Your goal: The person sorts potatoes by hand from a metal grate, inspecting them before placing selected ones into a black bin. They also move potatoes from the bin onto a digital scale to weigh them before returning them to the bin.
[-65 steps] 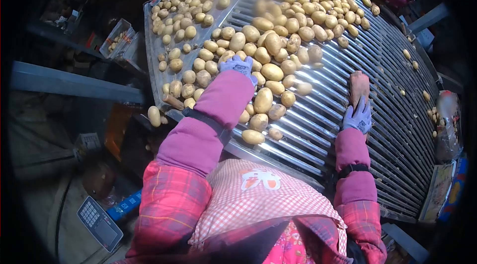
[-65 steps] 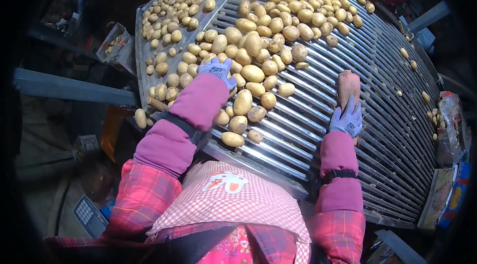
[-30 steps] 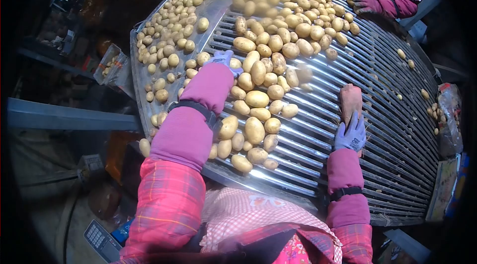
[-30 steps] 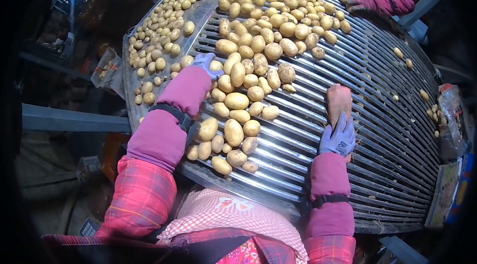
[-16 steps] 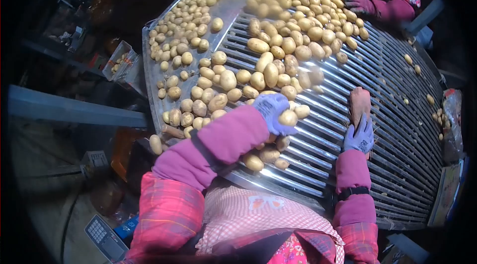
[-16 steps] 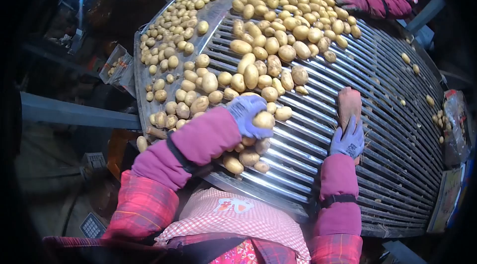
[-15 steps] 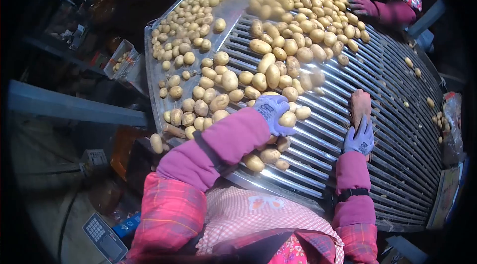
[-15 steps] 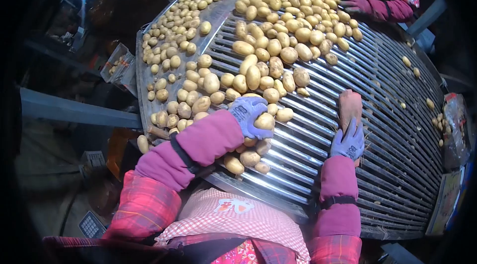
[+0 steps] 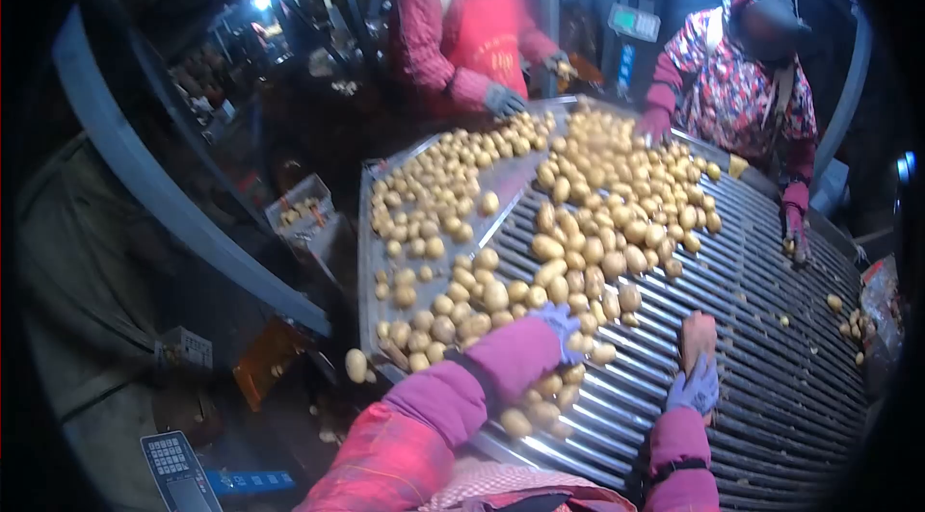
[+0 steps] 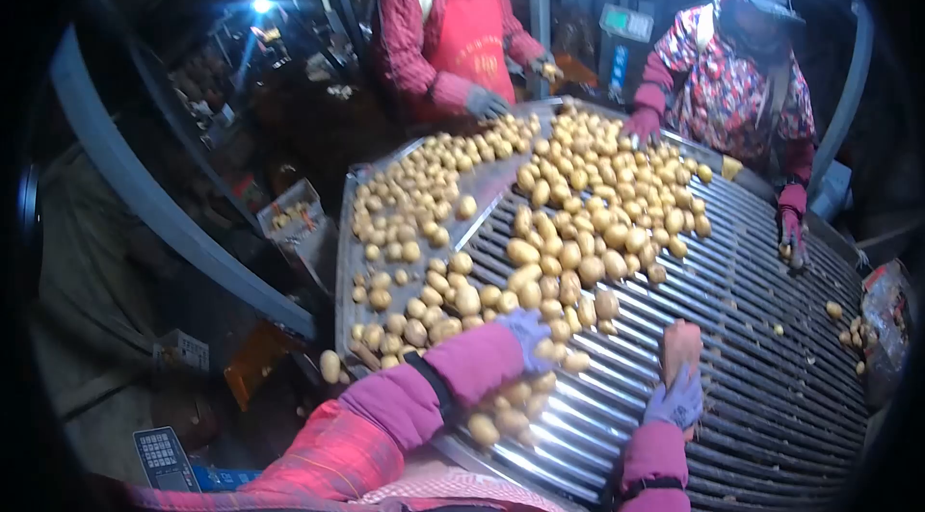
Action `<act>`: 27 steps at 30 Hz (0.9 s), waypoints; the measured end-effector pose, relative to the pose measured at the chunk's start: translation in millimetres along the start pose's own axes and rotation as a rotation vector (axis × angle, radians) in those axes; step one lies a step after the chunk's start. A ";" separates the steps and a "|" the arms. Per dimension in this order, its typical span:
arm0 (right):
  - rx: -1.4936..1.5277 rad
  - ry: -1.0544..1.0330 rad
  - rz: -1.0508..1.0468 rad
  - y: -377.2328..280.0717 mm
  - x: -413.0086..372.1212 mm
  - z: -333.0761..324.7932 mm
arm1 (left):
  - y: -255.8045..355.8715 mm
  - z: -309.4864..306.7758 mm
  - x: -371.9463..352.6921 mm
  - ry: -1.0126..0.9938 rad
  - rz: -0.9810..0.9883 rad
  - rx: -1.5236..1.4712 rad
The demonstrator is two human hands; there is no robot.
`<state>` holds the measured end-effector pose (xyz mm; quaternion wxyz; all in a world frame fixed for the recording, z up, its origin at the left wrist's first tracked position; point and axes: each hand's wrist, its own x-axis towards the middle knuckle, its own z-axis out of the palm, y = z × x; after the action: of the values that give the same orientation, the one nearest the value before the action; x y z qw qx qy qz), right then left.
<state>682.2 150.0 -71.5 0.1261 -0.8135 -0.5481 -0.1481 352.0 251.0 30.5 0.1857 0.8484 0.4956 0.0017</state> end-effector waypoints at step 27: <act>-0.044 -0.101 0.065 -2.4 4.1 -4.6 | -8.0 15.5 -3.3 -0.085 0.010 -0.860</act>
<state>681.0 152.6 -65.6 0.0853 -0.8399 -0.5236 -0.1146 346.5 246.8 14.2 0.5426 0.6957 0.4375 0.1740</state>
